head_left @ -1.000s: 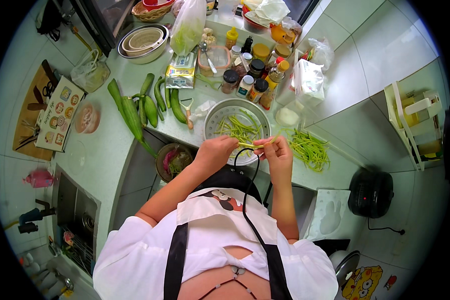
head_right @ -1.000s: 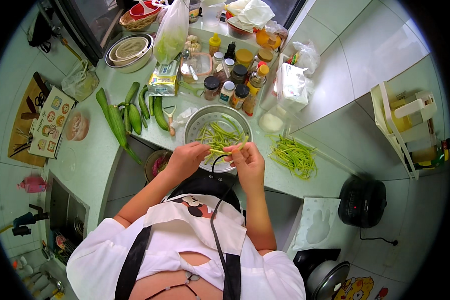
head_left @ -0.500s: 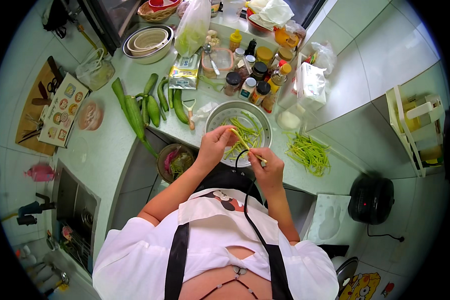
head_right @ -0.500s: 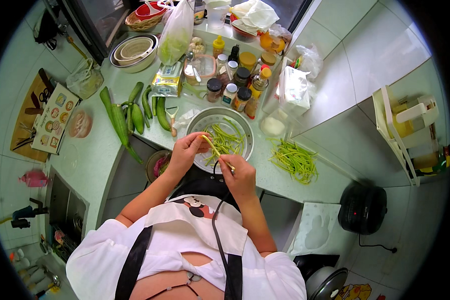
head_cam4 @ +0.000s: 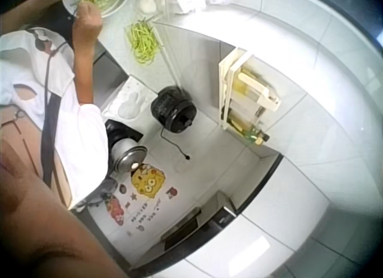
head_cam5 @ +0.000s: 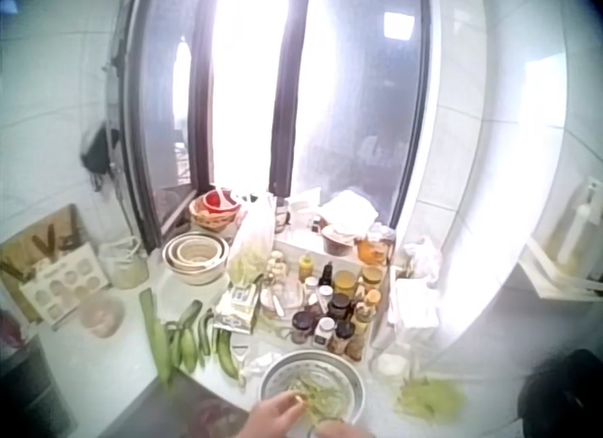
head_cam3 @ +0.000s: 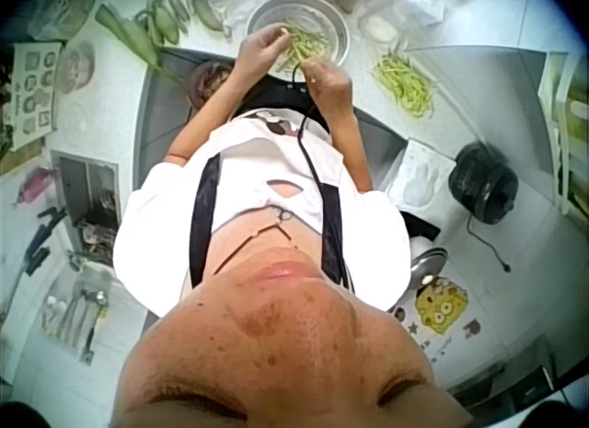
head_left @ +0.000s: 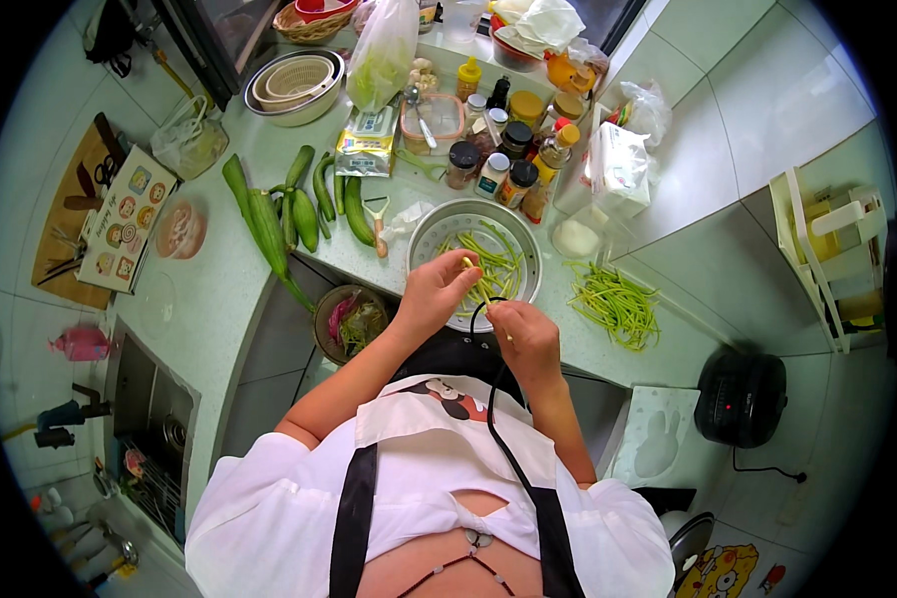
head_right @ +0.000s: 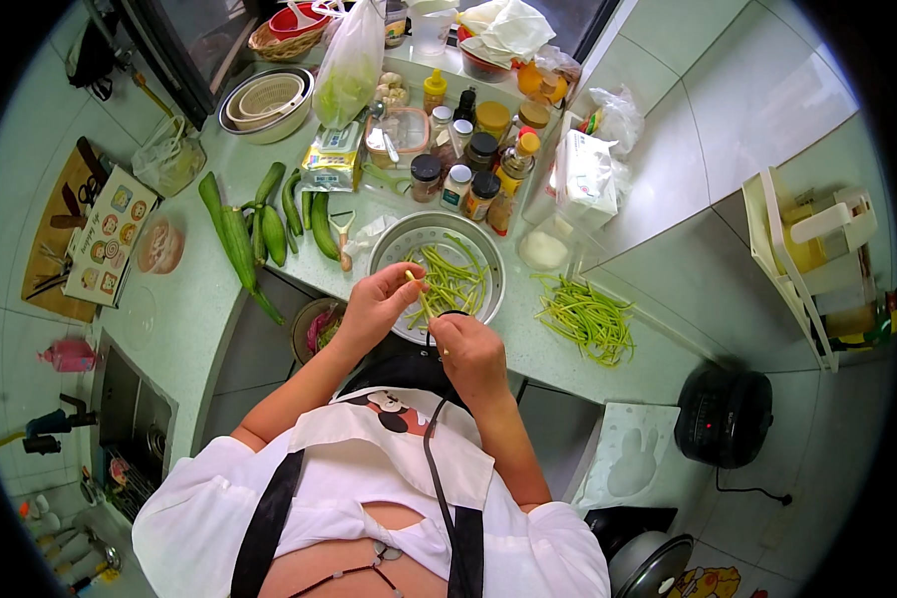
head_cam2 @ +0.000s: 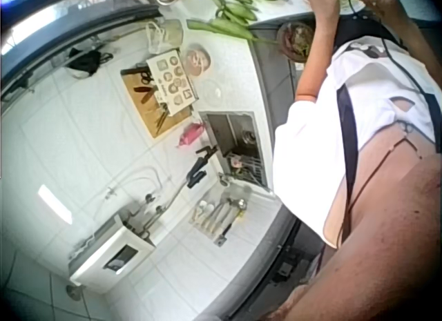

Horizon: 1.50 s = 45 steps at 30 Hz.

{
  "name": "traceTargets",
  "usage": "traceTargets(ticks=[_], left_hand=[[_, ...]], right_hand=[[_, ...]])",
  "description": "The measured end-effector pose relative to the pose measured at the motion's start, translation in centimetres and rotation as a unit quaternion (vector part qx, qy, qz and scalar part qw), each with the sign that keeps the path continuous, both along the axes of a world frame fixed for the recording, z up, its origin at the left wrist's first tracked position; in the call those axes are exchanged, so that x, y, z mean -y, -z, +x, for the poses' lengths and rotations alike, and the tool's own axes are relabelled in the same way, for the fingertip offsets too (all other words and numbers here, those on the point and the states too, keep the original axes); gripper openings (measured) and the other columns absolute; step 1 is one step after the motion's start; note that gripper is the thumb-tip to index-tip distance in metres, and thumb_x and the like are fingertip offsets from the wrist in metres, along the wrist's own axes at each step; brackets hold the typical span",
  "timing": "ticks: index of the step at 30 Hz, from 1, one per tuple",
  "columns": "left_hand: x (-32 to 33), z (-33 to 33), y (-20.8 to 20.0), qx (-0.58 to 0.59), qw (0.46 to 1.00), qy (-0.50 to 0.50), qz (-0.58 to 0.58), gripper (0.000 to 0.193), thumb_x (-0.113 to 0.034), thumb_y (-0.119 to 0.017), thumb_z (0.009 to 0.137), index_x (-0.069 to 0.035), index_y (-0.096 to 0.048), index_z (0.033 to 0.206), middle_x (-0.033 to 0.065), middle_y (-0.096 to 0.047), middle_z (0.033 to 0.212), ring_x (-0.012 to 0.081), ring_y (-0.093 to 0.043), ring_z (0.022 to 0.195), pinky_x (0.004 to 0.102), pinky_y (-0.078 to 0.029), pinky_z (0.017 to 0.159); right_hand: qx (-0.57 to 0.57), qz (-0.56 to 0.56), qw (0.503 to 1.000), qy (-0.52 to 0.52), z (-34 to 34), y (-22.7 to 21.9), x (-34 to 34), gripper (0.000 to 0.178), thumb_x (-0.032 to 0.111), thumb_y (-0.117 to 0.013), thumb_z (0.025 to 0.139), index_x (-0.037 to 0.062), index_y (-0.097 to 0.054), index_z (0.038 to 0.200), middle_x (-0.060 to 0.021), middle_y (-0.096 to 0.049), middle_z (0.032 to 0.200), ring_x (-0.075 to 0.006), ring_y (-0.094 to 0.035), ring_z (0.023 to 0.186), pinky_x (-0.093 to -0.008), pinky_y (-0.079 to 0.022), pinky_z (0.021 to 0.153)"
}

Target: The person breaks long stalks of a green vegetable into shorter segments by hand, placing the segments onto the counter.

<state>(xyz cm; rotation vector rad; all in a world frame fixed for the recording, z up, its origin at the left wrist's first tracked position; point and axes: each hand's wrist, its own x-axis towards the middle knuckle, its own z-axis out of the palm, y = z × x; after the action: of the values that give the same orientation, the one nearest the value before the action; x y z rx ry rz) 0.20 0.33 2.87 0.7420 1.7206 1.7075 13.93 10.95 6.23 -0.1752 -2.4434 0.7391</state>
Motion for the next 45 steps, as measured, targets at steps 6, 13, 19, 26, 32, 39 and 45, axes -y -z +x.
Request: traceTargets(ticks=[6, 13, 19, 26, 32, 39, 45], left_hand=[[-0.2, 0.8, 0.3, 0.044, 0.999, -0.003, 0.032, 0.02, -0.01, -0.052, 0.093, 0.004, -0.058, 0.106, 0.0055, -0.065, 0.092, 0.0112, -0.061, 0.087, 0.0244, -0.049, 0.077], [0.5, -0.5, 0.3, 0.005, 0.999, 0.036, 0.014, 0.017, -0.008, -0.054, 0.092, 0.005, -0.059, 0.101, 0.007, -0.066, 0.089, 0.0142, -0.064, 0.084, 0.0253, -0.05, 0.076], [1.1, -0.4, -0.8, 0.055, 0.996, 0.039, 0.052, 0.013, -0.004, -0.059, 0.087, 0.005, -0.062, 0.096, 0.0066, -0.066, 0.084, 0.0115, -0.065, 0.075, 0.0227, -0.051, 0.069], [2.2, -0.8, -1.5, 0.0, 0.996, 0.08, -0.031, 0.009, -0.004, -0.064, 0.084, 0.003, -0.065, 0.088, 0.0037, -0.066, 0.075, 0.0084, -0.063, 0.065, 0.0223, -0.051, 0.062], [2.9, -0.7, -0.5, 0.035, 0.992, 0.112, -0.042, 0.01, -0.007, -0.064, 0.084, 0.002, -0.065, 0.087, 0.0039, -0.066, 0.073, 0.0092, -0.062, 0.063, 0.0226, -0.051, 0.058], [3.2, -1.1, -0.6, -0.091, 0.976, 0.151, -0.129, 0.013, -0.016, -0.065, 0.084, -0.004, -0.065, 0.088, 0.007, -0.064, 0.068, 0.0126, -0.063, 0.059, 0.0269, -0.049, 0.056], [5.4, -2.2, 3.4, -0.337, 0.898, 0.087, -0.271, 0.018, -0.026, -0.062, 0.083, -0.008, -0.063, 0.082, 0.0156, -0.063, 0.074, 0.0324, -0.062, 0.069, 0.0398, -0.048, 0.062]], right_hand=[[-0.007, 0.0, 1.0, -0.007, -0.1, 0.0, 0.1, 0.008, 0.004, -0.067, 0.077, 0.004, -0.063, 0.084, -0.0121, -0.066, 0.082, -0.0281, -0.065, 0.073, -0.0343, -0.052, 0.063], [0.014, -0.271, 0.96, 0.065, 0.4, 0.9, 0.5, 0.008, 0.006, -0.066, 0.083, -0.0005, -0.063, 0.088, -0.0089, -0.066, 0.077, -0.0158, -0.065, 0.073, -0.0281, -0.052, 0.062], [-0.048, -0.503, 0.862, 0.044, -0.1, 1.4, 0.6, 0.01, 0.005, -0.063, 0.086, -0.0019, -0.061, 0.093, -0.0086, -0.065, 0.079, -0.0122, -0.064, 0.069, -0.0234, -0.054, 0.061], [-0.023, -0.553, 0.831, 0.059, -0.3, 0.6, 0.1, 0.009, 0.007, -0.063, 0.087, -0.0005, -0.061, 0.091, -0.0089, -0.066, 0.078, -0.0105, -0.061, 0.064, -0.0206, -0.051, 0.058], [-0.04, -0.543, 0.837, 0.058, -1.1, 1.3, -0.3, 0.012, 0.011, -0.065, 0.086, 0.0008, -0.062, 0.092, -0.0084, -0.067, 0.078, -0.0074, -0.058, 0.061, -0.0188, -0.047, 0.055], [-0.049, -0.556, 0.83, 0.023, -2.5, 0.9, 0.9, 0.014, 0.011, -0.066, 0.085, 0.0001, -0.063, 0.093, -0.0069, -0.066, 0.077, -0.0052, -0.052, 0.058, -0.0182, -0.039, 0.051], [-0.098, -0.55, 0.825, 0.085, -3.8, 0.9, -1.2, 0.015, 0.01, -0.065, 0.086, 0.0004, -0.062, 0.096, -0.006, -0.065, 0.076, -0.0044, -0.048, 0.056, -0.0181, -0.036, 0.05]])
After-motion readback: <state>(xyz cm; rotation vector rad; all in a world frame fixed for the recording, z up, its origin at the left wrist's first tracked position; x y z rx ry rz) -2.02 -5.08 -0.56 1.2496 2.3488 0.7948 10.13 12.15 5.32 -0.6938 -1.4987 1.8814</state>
